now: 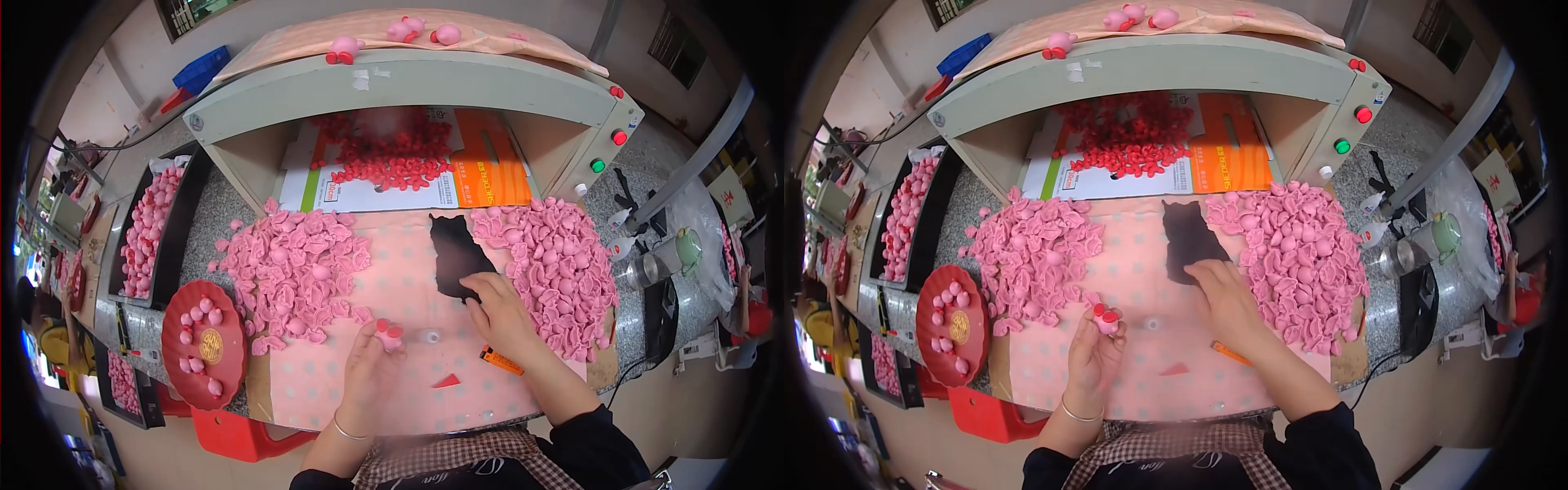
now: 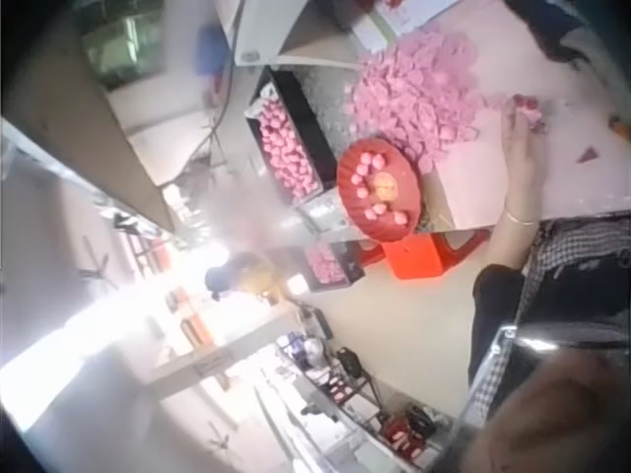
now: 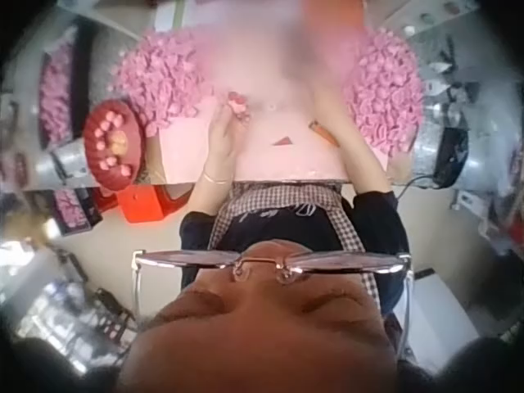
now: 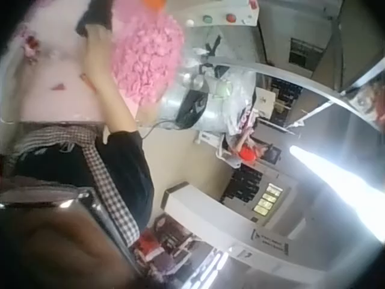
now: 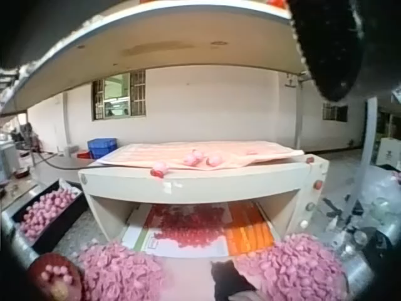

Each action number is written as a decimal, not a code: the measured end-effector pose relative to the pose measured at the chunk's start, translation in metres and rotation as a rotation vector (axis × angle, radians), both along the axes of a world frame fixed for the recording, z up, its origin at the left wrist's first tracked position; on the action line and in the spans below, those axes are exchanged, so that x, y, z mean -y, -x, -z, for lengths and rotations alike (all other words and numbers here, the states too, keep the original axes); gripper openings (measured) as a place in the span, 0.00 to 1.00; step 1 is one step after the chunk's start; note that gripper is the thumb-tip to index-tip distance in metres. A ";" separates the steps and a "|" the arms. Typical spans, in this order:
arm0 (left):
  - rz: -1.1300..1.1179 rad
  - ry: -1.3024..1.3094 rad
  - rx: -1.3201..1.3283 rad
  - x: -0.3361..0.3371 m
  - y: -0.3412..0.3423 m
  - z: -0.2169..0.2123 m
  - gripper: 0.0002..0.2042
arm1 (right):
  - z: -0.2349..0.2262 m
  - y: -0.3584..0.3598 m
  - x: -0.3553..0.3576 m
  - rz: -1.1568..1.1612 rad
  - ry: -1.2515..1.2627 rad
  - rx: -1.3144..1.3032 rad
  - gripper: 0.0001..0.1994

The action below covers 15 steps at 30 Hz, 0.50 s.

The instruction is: Gluing small pink plastic components onto a black base as part of an assembly process.

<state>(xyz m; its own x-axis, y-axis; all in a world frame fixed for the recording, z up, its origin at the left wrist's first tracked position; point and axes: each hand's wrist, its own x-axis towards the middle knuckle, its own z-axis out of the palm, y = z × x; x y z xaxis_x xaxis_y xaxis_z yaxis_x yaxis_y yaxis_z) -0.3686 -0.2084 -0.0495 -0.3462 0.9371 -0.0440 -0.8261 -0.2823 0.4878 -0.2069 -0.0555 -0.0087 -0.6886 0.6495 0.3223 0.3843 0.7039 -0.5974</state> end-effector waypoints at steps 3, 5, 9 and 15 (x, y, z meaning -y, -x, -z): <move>-0.011 0.001 0.003 0.011 -0.010 0.002 0.14 | 0.029 -0.003 0.003 0.052 -0.164 0.159 0.12; -0.040 0.022 -0.004 0.018 -0.015 0.005 0.14 | 0.040 -0.009 0.009 0.062 -0.189 0.274 0.09; -0.071 -0.059 -0.054 0.026 -0.022 -0.003 0.14 | 0.029 -0.020 0.007 0.112 -0.167 0.011 0.05; -0.073 0.043 -0.289 0.060 -0.041 -0.017 0.17 | -0.009 -0.058 0.021 0.281 0.141 -0.336 0.03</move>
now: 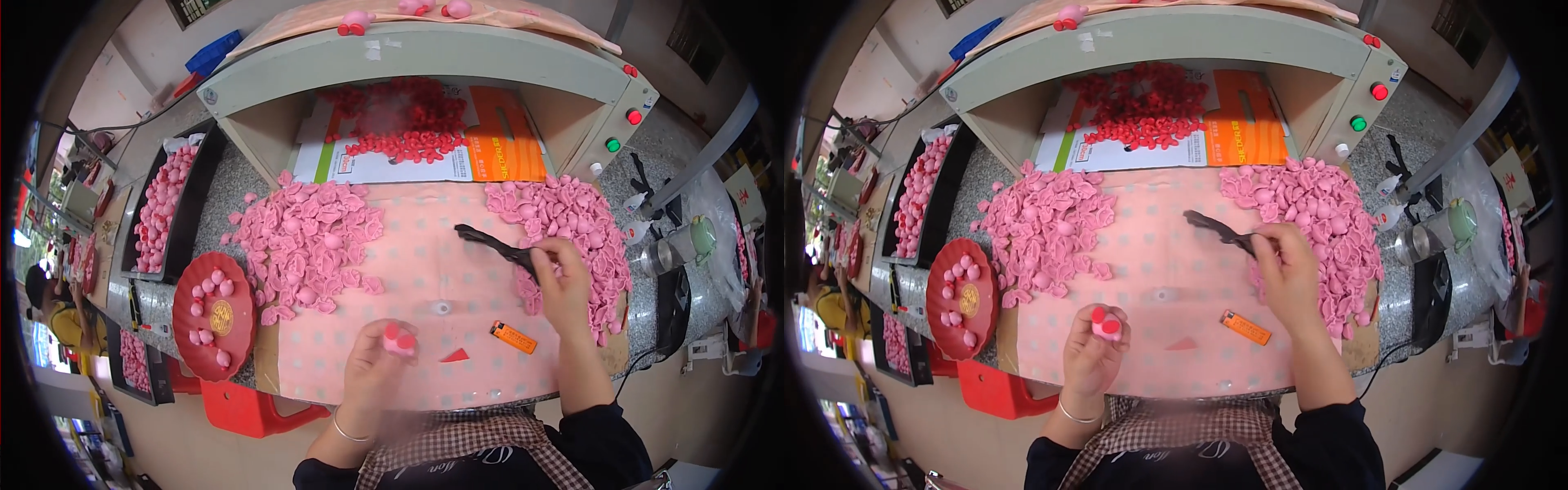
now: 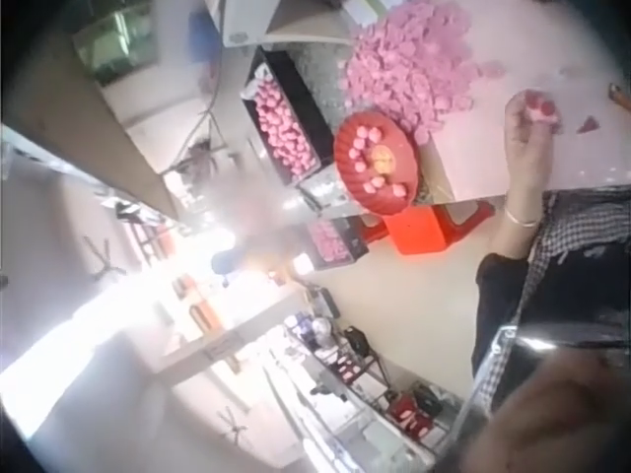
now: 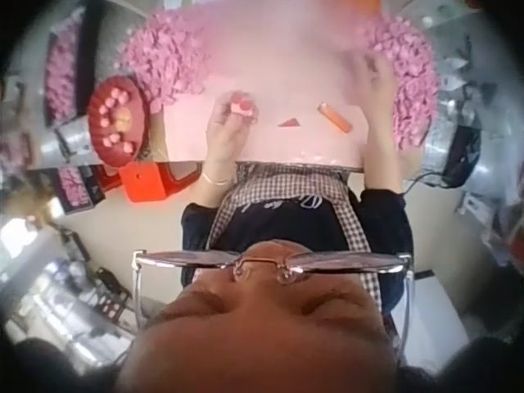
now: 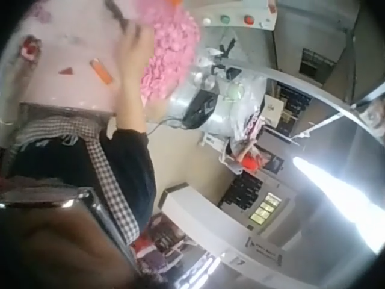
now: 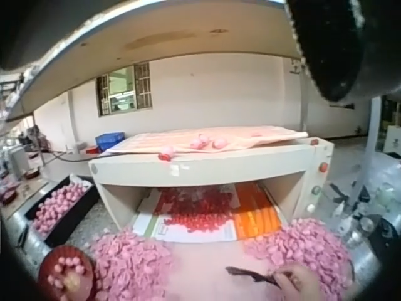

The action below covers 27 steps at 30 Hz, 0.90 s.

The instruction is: Gluing small pink plastic components onto a black base as part of an assembly process.

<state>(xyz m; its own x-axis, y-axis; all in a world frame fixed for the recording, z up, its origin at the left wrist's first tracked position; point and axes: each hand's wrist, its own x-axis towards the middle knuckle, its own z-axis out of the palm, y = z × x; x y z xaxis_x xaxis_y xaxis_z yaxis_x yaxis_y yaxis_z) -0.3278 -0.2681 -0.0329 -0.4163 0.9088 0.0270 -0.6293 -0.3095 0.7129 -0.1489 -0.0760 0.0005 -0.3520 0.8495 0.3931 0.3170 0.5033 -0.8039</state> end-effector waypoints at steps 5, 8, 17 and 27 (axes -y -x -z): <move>0.087 0.262 -0.104 0.033 -0.035 0.039 0.16 | 0.006 -0.037 0.048 -0.027 0.007 0.025 0.05; 0.106 0.346 -0.056 0.040 -0.046 0.065 0.15 | 0.036 -0.032 0.084 -0.294 0.116 0.063 0.06; 0.155 0.352 -0.003 0.045 -0.050 0.100 0.14 | 0.088 -0.013 0.117 -0.574 0.205 -0.010 0.07; 0.088 0.310 -0.054 0.039 -0.046 0.103 0.15 | 0.116 0.008 0.124 -0.500 -0.213 -0.017 0.11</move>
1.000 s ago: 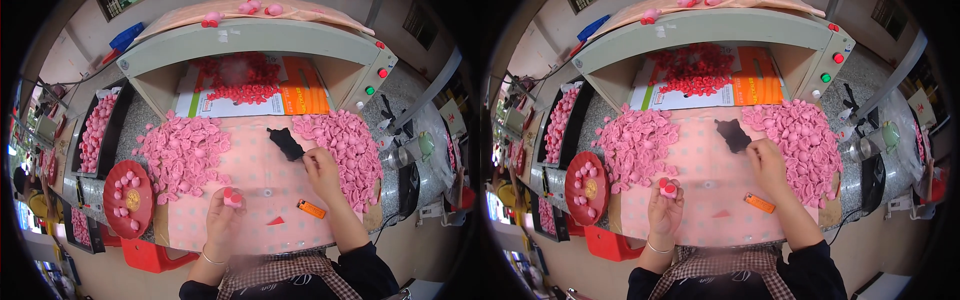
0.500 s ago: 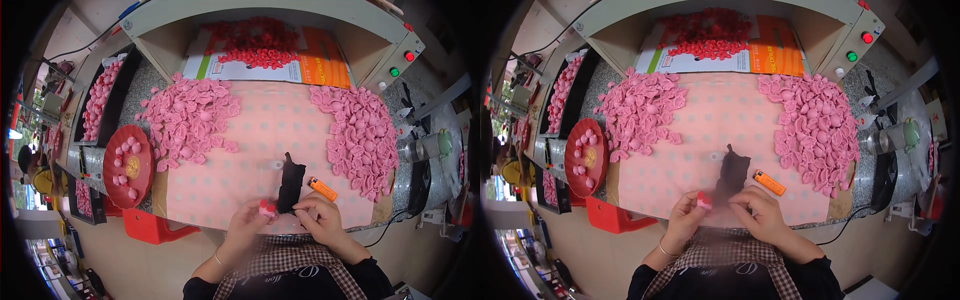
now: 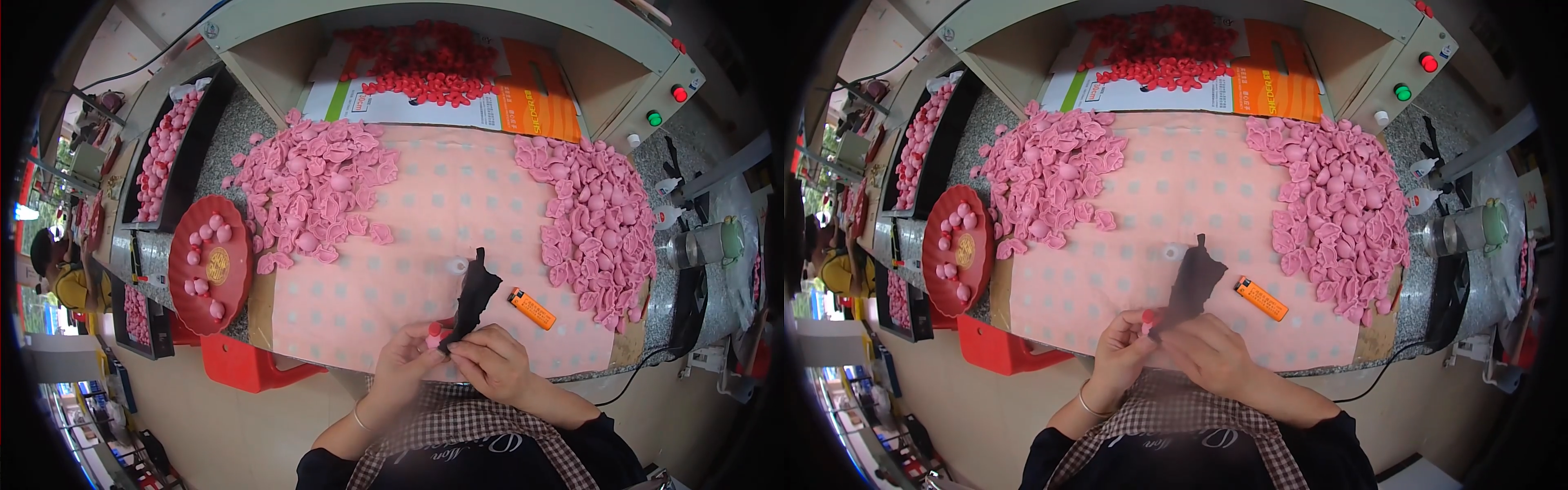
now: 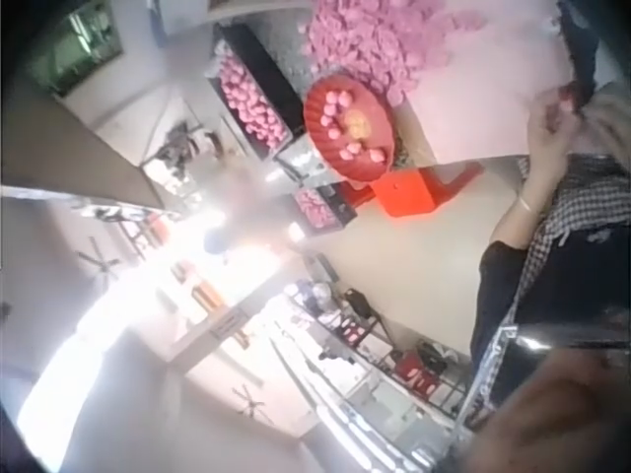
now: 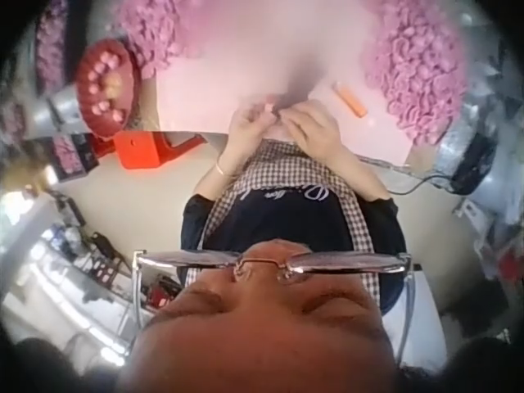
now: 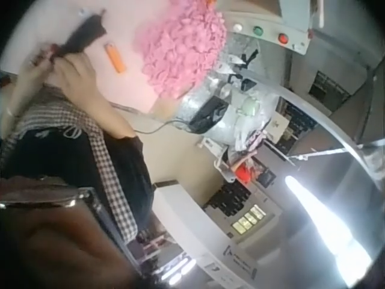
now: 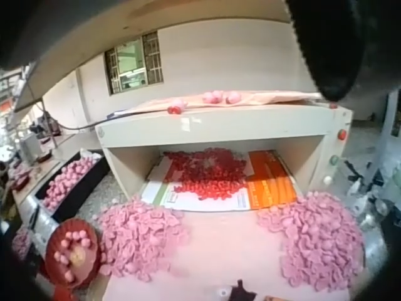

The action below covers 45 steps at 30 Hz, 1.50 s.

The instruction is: Gluing small pink plastic components onto a black base as part of an assembly process.

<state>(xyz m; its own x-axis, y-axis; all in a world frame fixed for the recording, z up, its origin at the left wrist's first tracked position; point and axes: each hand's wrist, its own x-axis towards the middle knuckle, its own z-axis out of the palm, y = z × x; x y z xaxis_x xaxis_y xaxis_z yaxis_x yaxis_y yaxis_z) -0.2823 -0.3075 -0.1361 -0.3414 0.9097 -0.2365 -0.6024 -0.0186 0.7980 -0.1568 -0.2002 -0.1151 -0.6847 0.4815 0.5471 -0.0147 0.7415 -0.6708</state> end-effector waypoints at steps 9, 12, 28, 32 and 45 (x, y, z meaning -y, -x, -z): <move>-0.049 -0.002 -0.059 -0.008 -0.004 0.014 0.15 | 0.015 0.000 -0.001 0.073 0.213 0.001 0.07; -0.002 -0.007 -0.077 -0.009 -0.003 0.016 0.17 | 0.016 -0.003 -0.006 0.077 0.225 0.034 0.05; 0.026 -0.118 0.085 -0.014 0.000 0.001 0.14 | -0.002 -0.028 -0.031 0.138 0.999 0.056 0.04; 0.080 -0.043 -0.312 -0.010 -0.002 -0.003 0.19 | -0.007 -0.036 -0.033 0.131 0.924 0.064 0.06; 0.264 0.067 -0.786 -0.016 0.006 0.008 0.18 | 0.001 -0.017 -0.055 -0.243 0.209 0.249 0.10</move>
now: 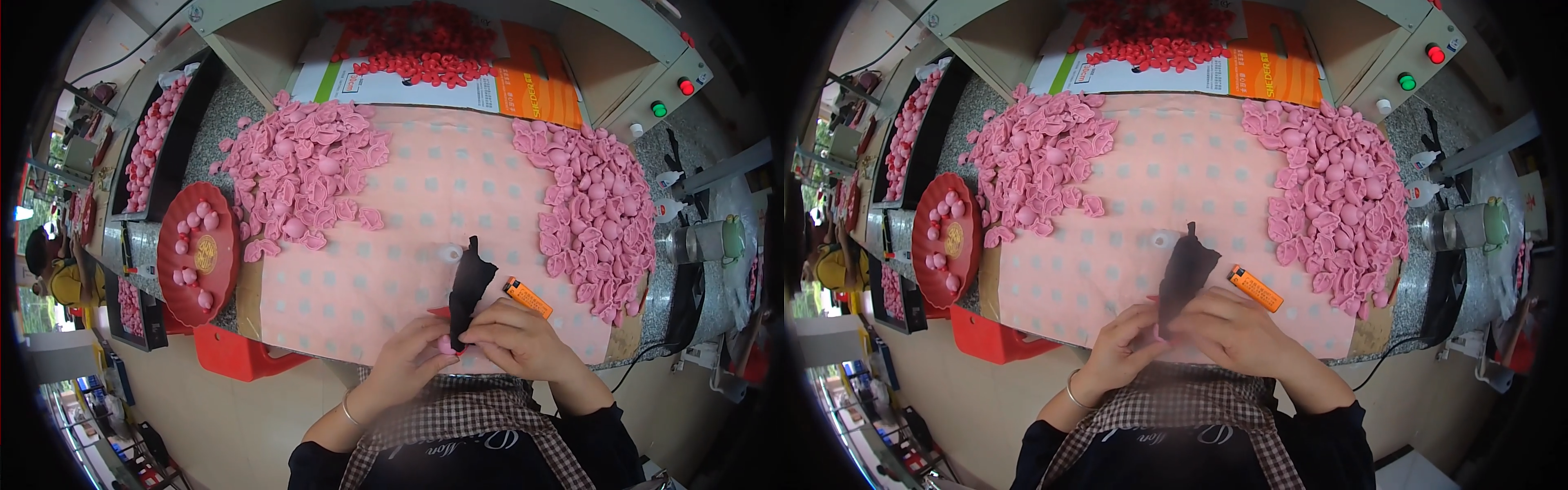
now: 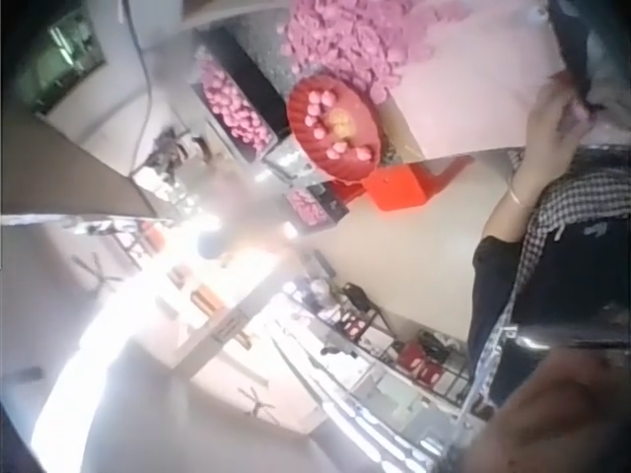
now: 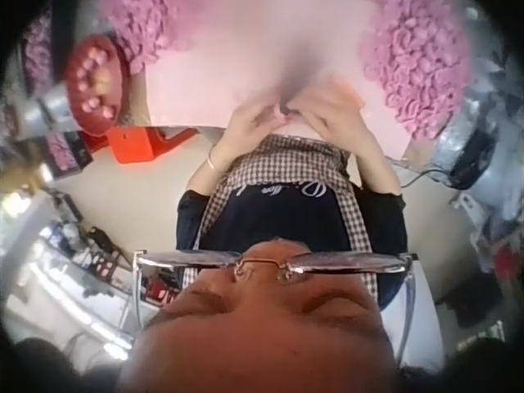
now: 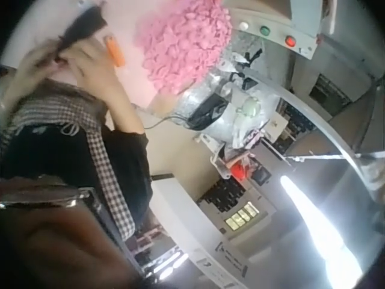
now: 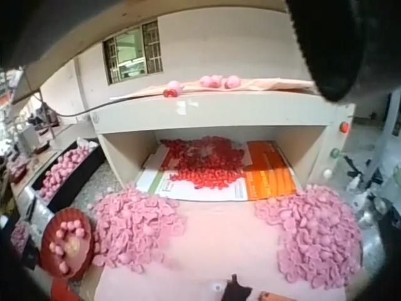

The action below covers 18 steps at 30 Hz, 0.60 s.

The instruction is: Gluing small pink plastic components onto a black base as part of an assembly process.

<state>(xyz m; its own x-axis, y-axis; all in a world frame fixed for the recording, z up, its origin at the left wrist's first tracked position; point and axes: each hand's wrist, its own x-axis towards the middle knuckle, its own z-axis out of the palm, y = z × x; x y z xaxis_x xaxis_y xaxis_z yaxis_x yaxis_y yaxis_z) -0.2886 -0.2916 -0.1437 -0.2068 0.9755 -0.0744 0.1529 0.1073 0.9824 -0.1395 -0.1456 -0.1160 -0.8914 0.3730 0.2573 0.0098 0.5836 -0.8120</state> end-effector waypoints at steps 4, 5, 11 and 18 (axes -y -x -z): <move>0.027 0.037 0.040 -0.002 0.003 0.000 0.18 | 0.002 0.004 0.000 -0.205 -0.189 0.039 0.14; 0.039 0.035 0.038 -0.002 0.004 0.001 0.18 | 0.006 0.004 0.000 -0.244 -0.236 0.074 0.15; 0.095 0.058 0.018 -0.003 0.009 0.009 0.18 | 0.015 0.002 -0.007 -0.267 -0.234 0.055 0.16; 0.035 0.005 0.260 -0.008 0.008 0.014 0.17 | 0.011 -0.021 -0.035 -0.125 -0.264 0.108 0.18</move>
